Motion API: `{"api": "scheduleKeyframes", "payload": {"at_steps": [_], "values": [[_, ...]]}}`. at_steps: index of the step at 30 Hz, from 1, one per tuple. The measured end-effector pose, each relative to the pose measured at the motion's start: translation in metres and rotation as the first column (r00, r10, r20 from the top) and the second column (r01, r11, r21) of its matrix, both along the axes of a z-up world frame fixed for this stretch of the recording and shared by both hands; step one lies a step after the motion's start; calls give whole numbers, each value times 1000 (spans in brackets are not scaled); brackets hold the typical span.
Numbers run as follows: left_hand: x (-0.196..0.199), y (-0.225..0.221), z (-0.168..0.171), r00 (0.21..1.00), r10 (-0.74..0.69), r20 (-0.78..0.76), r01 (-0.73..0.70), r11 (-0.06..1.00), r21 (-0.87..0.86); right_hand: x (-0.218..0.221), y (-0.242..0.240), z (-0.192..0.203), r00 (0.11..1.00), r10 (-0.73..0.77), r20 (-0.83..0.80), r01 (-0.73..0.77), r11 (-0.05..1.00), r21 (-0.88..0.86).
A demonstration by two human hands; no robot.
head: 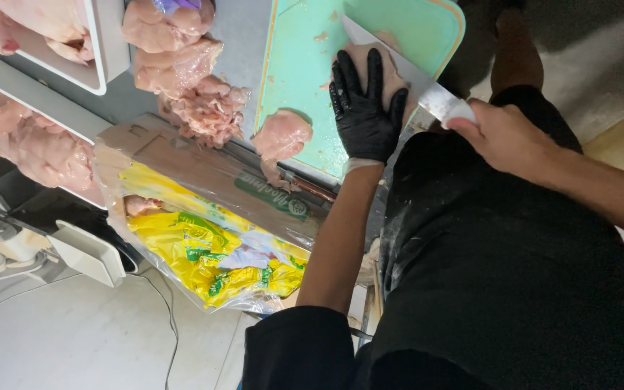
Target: Cutting and trimming raw chicken fillets on a plastic cutting board in a food processing facility.
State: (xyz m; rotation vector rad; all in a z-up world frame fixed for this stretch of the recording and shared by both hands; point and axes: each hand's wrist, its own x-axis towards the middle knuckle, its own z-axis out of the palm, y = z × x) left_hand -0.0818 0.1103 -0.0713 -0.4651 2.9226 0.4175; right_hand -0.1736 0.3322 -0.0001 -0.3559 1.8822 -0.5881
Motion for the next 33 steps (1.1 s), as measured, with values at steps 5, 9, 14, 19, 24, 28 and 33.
{"api": "scheduleKeyframes", "payload": {"at_steps": [5,9,14,19,24,28,33], "values": [[5,-1,-12,1000,-15,-24,15,1000,7,-1,17,6,976,42,215,-81,981,177],[-1,1,-4,1000,26,-18,-25,999,27,4,1,-13,986,25,166,-30,999,24],[5,-1,-12,998,63,25,-62,998,-33,4,-31,-7,995,57,77,-60,998,33],[12,1,-18,997,20,70,-17,998,-54,1,-3,5,976,90,199,-111,989,97],[13,2,-18,998,8,69,-3,998,-63,2,2,-11,962,176,210,-196,978,74],[11,0,-17,996,90,3,-90,995,-46,3,-14,-26,974,155,167,-158,987,9],[10,2,-14,995,95,13,-94,994,-51,4,-13,-25,979,162,125,-161,987,-20]]}}
